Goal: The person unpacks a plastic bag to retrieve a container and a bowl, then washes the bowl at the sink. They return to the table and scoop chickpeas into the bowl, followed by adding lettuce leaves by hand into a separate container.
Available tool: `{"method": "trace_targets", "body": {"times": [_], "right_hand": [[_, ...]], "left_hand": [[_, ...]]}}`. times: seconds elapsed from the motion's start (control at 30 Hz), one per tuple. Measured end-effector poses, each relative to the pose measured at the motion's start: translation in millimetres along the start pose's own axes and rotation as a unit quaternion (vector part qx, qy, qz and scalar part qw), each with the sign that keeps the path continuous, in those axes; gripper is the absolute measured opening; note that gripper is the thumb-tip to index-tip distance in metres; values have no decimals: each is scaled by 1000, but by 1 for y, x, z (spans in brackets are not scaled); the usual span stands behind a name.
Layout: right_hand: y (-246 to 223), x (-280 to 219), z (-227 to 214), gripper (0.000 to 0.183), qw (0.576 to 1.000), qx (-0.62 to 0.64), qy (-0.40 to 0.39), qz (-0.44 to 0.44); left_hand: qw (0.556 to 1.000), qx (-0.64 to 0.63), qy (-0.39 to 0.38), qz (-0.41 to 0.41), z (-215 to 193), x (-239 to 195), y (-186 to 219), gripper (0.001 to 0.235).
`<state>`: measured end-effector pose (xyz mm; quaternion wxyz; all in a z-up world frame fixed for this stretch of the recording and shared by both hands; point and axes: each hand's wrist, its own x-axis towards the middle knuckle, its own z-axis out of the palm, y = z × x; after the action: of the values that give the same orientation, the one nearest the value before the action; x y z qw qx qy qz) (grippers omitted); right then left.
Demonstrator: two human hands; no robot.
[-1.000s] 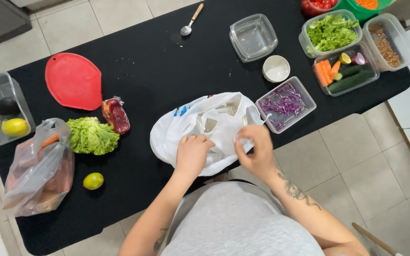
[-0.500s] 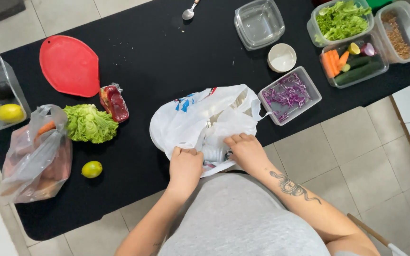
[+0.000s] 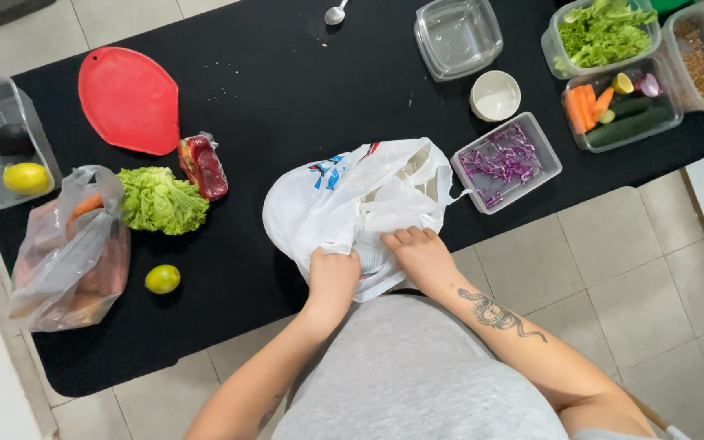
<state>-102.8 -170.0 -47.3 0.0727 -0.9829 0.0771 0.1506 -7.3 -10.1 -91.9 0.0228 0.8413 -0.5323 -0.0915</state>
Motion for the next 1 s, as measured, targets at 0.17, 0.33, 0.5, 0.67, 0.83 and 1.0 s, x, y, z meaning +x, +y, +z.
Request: {"method": "trace_targets", "body": {"times": [0.17, 0.33, 0.5, 0.67, 0.83, 1.0], "right_hand": [[6, -7, -9, 51, 999, 17, 27, 16], [6, -14, -72, 17, 972, 132, 48, 189], [27, -13, -58, 16, 935, 232, 111, 244], [29, -14, -36, 33, 933, 231, 210, 178], [2, -17, -30, 9, 996, 92, -13, 0], [10, -9, 31, 6, 999, 23, 27, 36]], "left_hand": [[995, 54, 84, 0, 29, 20, 19, 10], [975, 80, 207, 10, 27, 32, 19, 23], [1000, 0, 12, 25, 0, 33, 19, 53], [994, 32, 105, 31, 5, 32, 12, 17], [1000, -5, -15, 17, -3, 15, 15, 14], [995, 47, -75, -38, 23, 5, 13, 20]]}}
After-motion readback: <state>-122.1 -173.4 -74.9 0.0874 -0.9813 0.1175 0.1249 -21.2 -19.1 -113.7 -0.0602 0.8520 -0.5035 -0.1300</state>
